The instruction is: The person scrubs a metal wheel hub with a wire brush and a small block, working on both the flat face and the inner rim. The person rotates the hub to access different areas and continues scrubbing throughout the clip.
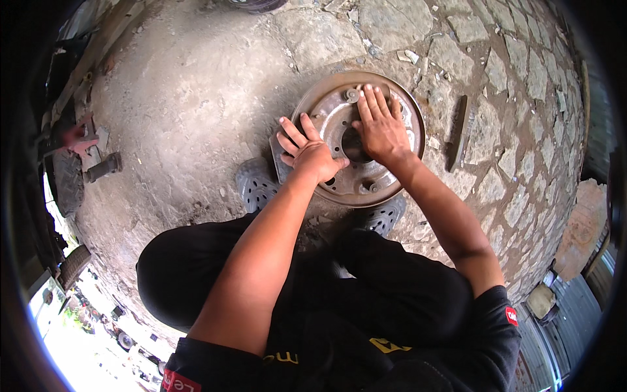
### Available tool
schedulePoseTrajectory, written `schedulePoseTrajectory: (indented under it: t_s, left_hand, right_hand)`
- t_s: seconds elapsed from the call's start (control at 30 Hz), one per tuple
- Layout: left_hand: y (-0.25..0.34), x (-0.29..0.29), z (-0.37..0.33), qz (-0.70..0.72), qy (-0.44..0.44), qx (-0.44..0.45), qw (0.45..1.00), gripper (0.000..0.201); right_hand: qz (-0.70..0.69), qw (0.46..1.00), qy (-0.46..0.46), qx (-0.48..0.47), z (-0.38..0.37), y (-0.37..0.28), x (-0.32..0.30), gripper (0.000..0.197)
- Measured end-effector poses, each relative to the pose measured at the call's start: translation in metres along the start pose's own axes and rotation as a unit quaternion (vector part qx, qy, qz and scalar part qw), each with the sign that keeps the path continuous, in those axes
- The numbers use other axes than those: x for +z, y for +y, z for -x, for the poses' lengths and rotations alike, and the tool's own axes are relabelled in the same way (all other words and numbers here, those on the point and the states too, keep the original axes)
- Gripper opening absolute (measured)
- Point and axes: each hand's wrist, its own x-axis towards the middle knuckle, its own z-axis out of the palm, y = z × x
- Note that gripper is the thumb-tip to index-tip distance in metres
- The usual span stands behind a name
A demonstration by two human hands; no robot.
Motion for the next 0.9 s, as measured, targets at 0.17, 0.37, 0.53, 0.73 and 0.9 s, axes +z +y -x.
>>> schedulePoseTrajectory:
  t_s: [0.17,0.37,0.53,0.73,0.9]
  left_hand:
    - [0.002,0.0,0.002,0.013,0.002,-0.008,1.0,0.143]
    - [0.001,0.001,0.004,0.009,0.002,-0.01,1.0,0.143]
    - [0.0,0.003,0.0,0.006,0.007,-0.009,1.0,0.144]
    - [0.004,-0.004,0.001,0.004,-0.001,-0.006,1.0,0.145]
    - [0.0,0.004,0.0,0.005,0.012,-0.003,1.0,0.144]
  right_hand:
    - [0.014,1.0,0.017,-0.014,0.005,-0.001,-0.003,0.061]
    - [0.026,1.0,-0.008,0.009,0.012,-0.012,0.0,0.064]
    - [0.009,0.999,-0.025,0.046,0.002,-0.017,-0.01,0.064]
    - [0.027,0.998,-0.035,0.042,0.005,-0.018,-0.001,0.067]
    - [0.016,0.999,0.021,0.036,-0.01,-0.007,-0.005,0.067]
